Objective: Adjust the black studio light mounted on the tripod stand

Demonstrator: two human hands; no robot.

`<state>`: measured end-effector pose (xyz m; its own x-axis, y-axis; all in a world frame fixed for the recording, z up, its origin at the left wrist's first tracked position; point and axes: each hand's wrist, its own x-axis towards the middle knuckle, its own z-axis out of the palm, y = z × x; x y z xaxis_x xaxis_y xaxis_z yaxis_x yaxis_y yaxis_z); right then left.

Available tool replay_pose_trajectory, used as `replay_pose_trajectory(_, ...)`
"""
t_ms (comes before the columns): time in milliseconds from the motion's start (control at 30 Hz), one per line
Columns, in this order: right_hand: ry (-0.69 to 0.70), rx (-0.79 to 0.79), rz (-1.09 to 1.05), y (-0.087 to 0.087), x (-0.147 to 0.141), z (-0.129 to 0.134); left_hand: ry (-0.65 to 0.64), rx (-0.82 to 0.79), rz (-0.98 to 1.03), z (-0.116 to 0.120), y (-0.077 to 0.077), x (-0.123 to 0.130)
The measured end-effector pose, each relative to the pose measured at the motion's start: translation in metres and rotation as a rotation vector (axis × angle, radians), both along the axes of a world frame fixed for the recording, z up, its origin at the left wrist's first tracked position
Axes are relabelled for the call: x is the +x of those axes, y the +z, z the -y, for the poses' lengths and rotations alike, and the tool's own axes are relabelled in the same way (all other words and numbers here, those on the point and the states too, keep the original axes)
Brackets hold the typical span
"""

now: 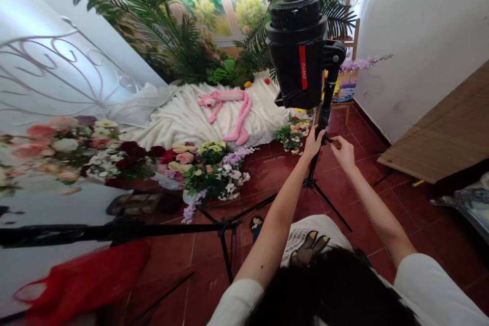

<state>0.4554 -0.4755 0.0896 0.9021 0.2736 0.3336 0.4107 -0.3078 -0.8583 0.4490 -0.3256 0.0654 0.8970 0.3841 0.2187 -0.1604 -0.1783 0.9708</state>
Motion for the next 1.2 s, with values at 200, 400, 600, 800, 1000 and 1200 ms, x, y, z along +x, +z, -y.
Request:
replay_pose_trajectory(200,0.014,0.060,0.213,-0.019,-0.004,-0.003,-0.004,0.046,0.029,-0.002,-0.004,0.003)
replay_pose_trajectory(400,0.022,0.326,-0.048,-0.067,0.002,-0.034,-0.025,0.143,0.055,-0.008,-0.005,0.005)
replay_pose_trajectory(600,-0.036,0.280,-0.097,-0.086,0.011,-0.061,0.021,0.172,0.073,-0.009,0.000,0.006)
replay_pose_trajectory(800,-0.079,0.310,-0.075,-0.078,0.014,-0.068,0.076,0.221,0.136,-0.009,0.005,0.012)
replay_pose_trajectory(1000,-0.055,0.315,-0.114,-0.078,0.015,-0.066,0.130,0.241,0.215,-0.010,0.007,0.019)
replay_pose_trajectory(1200,-0.077,0.294,-0.117,-0.079,0.015,-0.067,0.107,0.197,0.260,-0.011,0.016,0.032)
